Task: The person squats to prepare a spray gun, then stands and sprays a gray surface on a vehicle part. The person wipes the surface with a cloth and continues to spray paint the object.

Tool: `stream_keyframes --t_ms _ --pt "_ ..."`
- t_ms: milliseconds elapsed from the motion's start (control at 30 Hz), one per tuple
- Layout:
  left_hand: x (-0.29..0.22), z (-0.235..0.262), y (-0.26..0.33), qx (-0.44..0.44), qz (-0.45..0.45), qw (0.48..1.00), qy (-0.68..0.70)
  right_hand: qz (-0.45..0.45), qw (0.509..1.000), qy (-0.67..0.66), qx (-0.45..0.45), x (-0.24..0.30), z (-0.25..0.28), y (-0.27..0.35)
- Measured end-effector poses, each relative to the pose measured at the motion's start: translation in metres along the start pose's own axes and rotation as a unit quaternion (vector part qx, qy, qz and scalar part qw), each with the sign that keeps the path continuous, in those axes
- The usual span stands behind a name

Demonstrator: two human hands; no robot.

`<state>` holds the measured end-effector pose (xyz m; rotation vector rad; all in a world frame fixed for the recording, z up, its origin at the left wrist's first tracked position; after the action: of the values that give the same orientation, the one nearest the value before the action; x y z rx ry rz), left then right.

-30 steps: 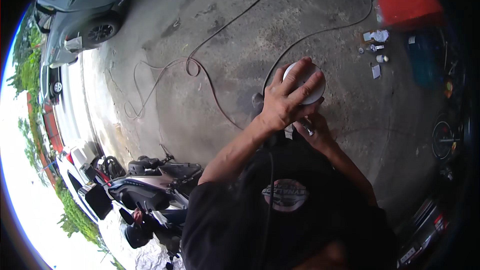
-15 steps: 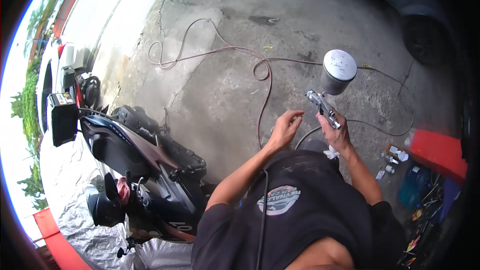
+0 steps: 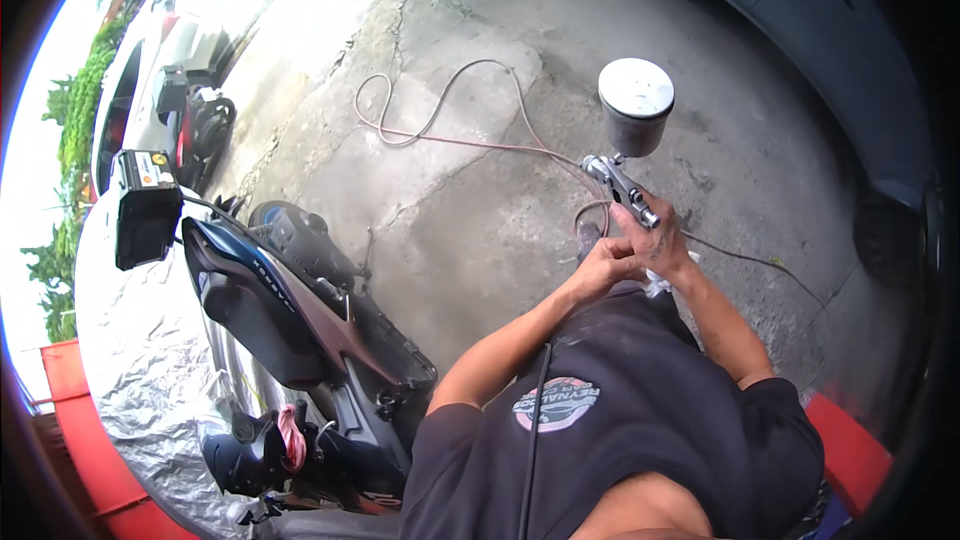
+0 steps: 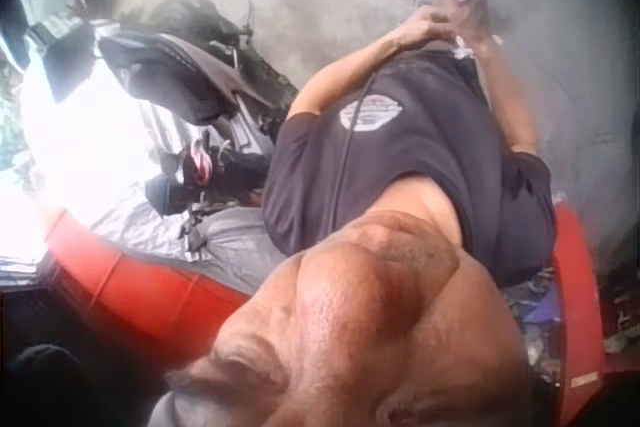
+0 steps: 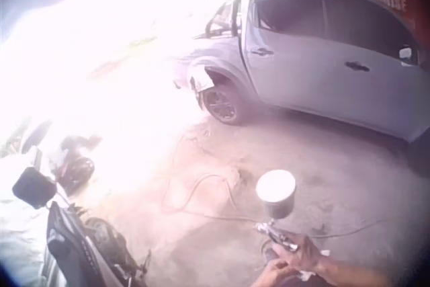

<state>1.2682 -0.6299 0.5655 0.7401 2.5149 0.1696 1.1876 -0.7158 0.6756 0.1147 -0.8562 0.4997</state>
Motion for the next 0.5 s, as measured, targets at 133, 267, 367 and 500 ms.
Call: stream_keyframes --t_ms 133,267,367,500 --pt "-0.111 0.017 -0.028 -0.007 -0.077 0.997 0.027 -0.048 0.995 -0.054 0.064 0.025 -0.015 -0.117" --pt "-0.197 0.067 -0.054 -0.04 -0.136 0.99 -0.019 0.009 0.996 -0.044 0.073 0.04 -0.055 -0.218" --pt "-0.265 0.117 -0.072 -0.054 -0.148 0.987 -0.015 -0.016 0.996 -0.055 0.068 0.054 -0.092 -0.297" --pt "-0.379 0.177 -0.085 -0.049 -0.153 0.986 -0.043 0.034 0.998 -0.021 0.047 0.068 -0.154 -0.394"
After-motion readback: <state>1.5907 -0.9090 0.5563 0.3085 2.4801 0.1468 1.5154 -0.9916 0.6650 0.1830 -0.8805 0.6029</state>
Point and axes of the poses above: each hand's wrist, its own y-axis away from the middle knuckle, its own z-axis out of the back of the hand, x = y × z, the point moved 4 cm from there along -y, towards the middle knuckle, and after that the axes turned 13 degrees about y, right-handed, at the moved point
